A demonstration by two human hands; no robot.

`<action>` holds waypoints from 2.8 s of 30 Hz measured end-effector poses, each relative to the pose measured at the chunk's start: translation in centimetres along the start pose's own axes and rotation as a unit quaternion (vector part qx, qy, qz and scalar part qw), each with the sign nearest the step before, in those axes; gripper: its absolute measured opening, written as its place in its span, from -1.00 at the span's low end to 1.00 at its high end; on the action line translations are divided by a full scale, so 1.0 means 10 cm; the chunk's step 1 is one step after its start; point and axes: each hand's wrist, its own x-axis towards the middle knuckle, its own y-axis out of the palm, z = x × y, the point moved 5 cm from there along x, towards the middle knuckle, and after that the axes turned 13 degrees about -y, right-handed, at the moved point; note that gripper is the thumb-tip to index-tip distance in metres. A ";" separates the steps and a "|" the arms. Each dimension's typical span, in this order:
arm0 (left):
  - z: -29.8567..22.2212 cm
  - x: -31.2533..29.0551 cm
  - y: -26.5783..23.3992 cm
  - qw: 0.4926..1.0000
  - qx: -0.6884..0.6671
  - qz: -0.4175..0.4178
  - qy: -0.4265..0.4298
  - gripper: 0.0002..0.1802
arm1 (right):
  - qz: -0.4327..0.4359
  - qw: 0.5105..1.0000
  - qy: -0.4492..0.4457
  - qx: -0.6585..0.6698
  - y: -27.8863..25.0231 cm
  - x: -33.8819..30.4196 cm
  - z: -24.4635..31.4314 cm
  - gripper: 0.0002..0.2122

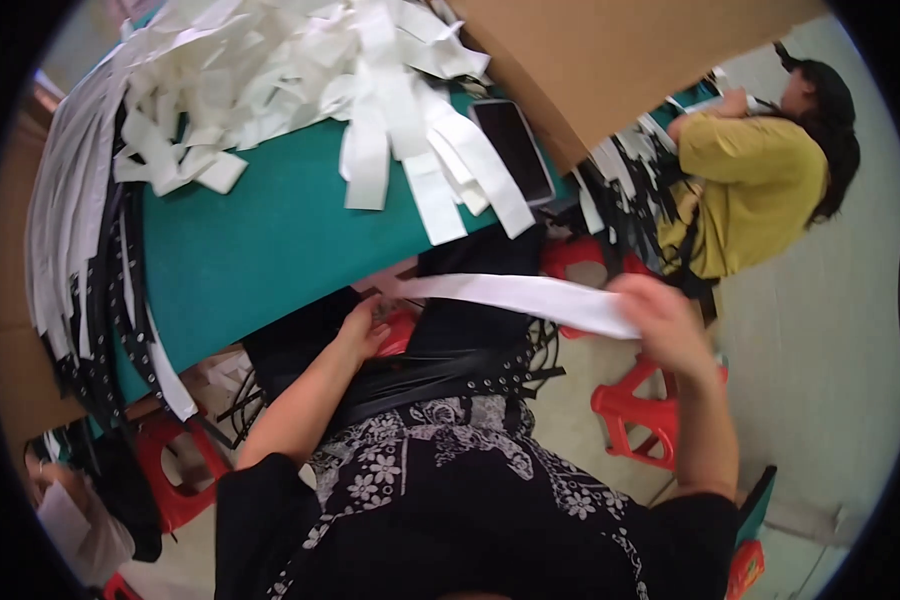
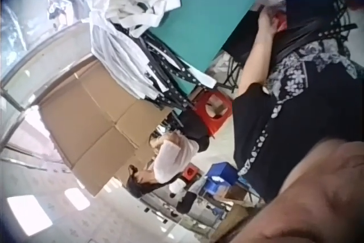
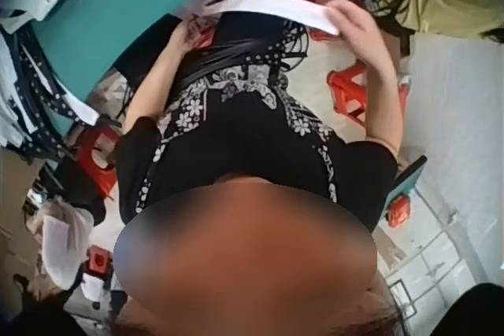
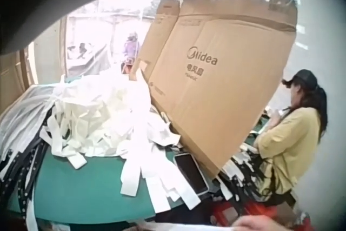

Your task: The recorder is assembling belts by manually attaching white fabric strips to black straps with fasteners.

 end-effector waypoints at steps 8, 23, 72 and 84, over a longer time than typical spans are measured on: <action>0.23 -1.43 1.91 0.479 0.692 -0.015 0.539 -0.15 | 0.164 0.981 -0.052 -0.088 1.35 0.65 0.07 -0.72; -0.14 -0.99 1.38 0.604 0.610 -0.009 0.512 -0.63 | 0.266 0.933 -0.196 -0.141 1.05 0.33 -0.71 -0.66; 0.01 -1.31 2.03 0.555 0.477 -0.068 0.678 -0.55 | 0.344 0.763 -0.206 -0.507 1.02 1.22 1.11 -0.74; -0.30 -2.37 1.65 0.696 0.563 0.150 0.420 -0.34 | 0.452 0.730 -0.476 -0.190 0.76 1.59 2.60 -0.83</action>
